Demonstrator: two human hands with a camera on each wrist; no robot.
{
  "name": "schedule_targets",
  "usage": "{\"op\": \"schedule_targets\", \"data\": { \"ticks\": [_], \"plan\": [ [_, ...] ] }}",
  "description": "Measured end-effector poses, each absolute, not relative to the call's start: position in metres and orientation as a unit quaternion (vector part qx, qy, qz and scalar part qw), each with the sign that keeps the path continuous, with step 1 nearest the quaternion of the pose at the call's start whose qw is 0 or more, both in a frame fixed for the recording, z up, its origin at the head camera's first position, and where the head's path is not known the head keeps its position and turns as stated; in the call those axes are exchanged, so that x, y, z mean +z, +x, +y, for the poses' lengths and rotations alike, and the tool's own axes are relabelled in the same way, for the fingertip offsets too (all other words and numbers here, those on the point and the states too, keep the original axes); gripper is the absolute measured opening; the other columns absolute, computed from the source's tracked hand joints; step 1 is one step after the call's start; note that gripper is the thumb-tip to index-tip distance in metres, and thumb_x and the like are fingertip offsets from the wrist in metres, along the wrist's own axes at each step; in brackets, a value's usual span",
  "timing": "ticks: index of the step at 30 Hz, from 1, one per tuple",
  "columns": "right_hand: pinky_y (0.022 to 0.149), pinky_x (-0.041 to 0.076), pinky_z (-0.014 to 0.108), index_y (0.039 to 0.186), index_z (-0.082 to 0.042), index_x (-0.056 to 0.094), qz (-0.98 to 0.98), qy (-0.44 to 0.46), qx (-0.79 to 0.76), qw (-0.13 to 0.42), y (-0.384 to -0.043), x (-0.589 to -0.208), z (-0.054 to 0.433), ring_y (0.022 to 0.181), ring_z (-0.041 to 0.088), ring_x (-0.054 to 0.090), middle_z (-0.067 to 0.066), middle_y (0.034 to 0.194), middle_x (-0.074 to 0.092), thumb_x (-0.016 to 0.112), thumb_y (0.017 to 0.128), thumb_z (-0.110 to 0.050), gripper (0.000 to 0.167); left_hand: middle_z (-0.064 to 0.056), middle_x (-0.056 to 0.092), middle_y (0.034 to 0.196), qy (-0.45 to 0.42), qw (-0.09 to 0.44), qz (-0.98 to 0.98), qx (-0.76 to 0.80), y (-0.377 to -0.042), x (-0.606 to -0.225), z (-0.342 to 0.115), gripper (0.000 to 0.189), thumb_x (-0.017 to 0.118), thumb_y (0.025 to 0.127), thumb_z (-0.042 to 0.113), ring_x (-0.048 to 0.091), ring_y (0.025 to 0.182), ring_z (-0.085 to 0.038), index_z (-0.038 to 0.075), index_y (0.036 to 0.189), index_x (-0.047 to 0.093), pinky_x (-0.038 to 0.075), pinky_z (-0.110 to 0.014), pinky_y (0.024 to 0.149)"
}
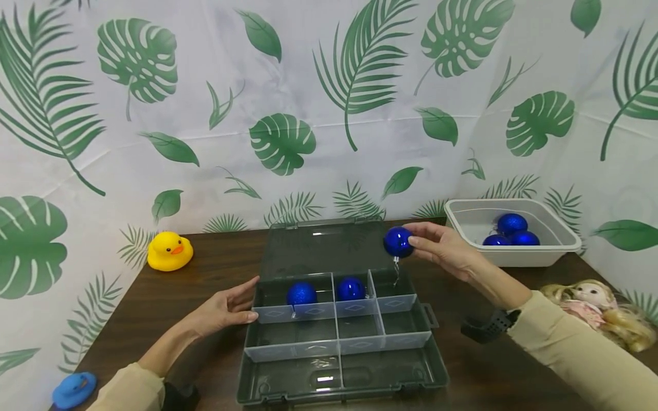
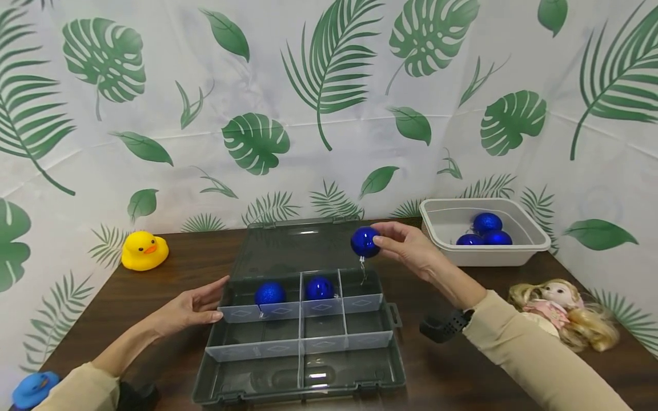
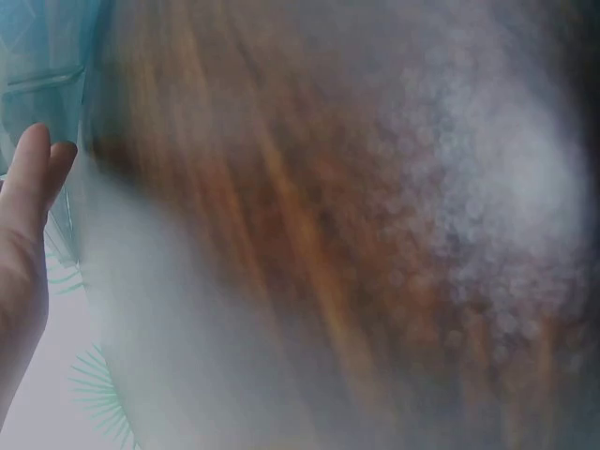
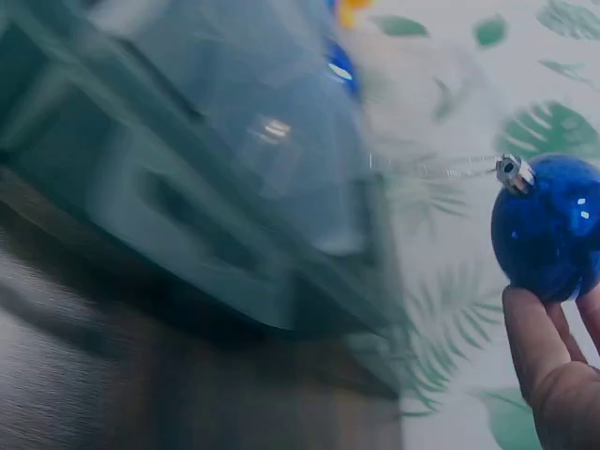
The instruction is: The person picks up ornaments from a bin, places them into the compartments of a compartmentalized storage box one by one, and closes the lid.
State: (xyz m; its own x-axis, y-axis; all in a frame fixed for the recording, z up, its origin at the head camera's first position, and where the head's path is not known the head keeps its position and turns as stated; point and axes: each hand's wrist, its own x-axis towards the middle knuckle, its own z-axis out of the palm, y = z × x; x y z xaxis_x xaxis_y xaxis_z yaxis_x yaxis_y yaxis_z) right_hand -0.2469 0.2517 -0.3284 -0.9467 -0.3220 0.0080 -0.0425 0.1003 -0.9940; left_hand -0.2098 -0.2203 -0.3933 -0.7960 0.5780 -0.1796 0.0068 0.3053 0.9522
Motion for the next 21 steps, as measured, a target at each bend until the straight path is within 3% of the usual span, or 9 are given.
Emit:
{"op": "schedule_targets", "data": {
  "ticks": [4,10,16,21],
  "plan": [
    [0.088,0.053,0.029,0.126,0.004,0.048,0.788,-0.159,-0.587,0.099,-0.239,-0.345,0.244,0.098,0.013,0.061,0.010,0.112,0.059,0.062,0.091,-0.016,0.043,-0.027,0.011,0.153,0.195,0.253,0.767,0.556,-0.210,-0.394,-0.220,0.083,0.063,0.090,0.017,0.020,0.137,-0.047,0.002,0.150,0.008,0.039,-0.042,0.104],
    [0.085,0.054,0.027,0.125,0.003,0.055,0.812,-0.233,-0.524,0.113,-0.239,-0.363,0.244,0.099,0.018,0.062,0.023,0.118,0.060,0.066,0.088,-0.015,0.042,-0.027,0.013,0.153,0.190,0.255,0.767,0.558,-0.209,-0.395,-0.220,0.083,0.064,0.090,0.017,0.020,0.138,-0.046,0.003,0.151,0.008,0.037,-0.042,0.105],
    [0.092,0.051,0.032,0.132,0.002,0.051,0.807,-0.272,-0.507,0.134,-0.240,-0.366,0.244,0.118,0.033,0.056,0.023,0.132,0.053,0.061,0.091,-0.016,0.045,-0.027,0.013,0.153,0.187,0.253,0.769,0.557,-0.209,-0.394,-0.219,0.084,0.064,0.090,0.018,0.020,0.138,-0.046,0.003,0.151,0.008,0.036,-0.043,0.105],
    [0.092,0.050,0.027,0.132,-0.001,0.052,0.824,-0.232,-0.512,0.078,-0.245,-0.354,0.258,0.122,0.034,0.052,0.021,0.134,0.053,0.061,0.092,-0.021,0.045,-0.027,0.013,0.153,0.190,0.253,0.767,0.559,-0.209,-0.395,-0.220,0.083,0.064,0.090,0.018,0.020,0.138,-0.046,0.003,0.151,0.008,0.039,-0.041,0.104]
  ]
}}
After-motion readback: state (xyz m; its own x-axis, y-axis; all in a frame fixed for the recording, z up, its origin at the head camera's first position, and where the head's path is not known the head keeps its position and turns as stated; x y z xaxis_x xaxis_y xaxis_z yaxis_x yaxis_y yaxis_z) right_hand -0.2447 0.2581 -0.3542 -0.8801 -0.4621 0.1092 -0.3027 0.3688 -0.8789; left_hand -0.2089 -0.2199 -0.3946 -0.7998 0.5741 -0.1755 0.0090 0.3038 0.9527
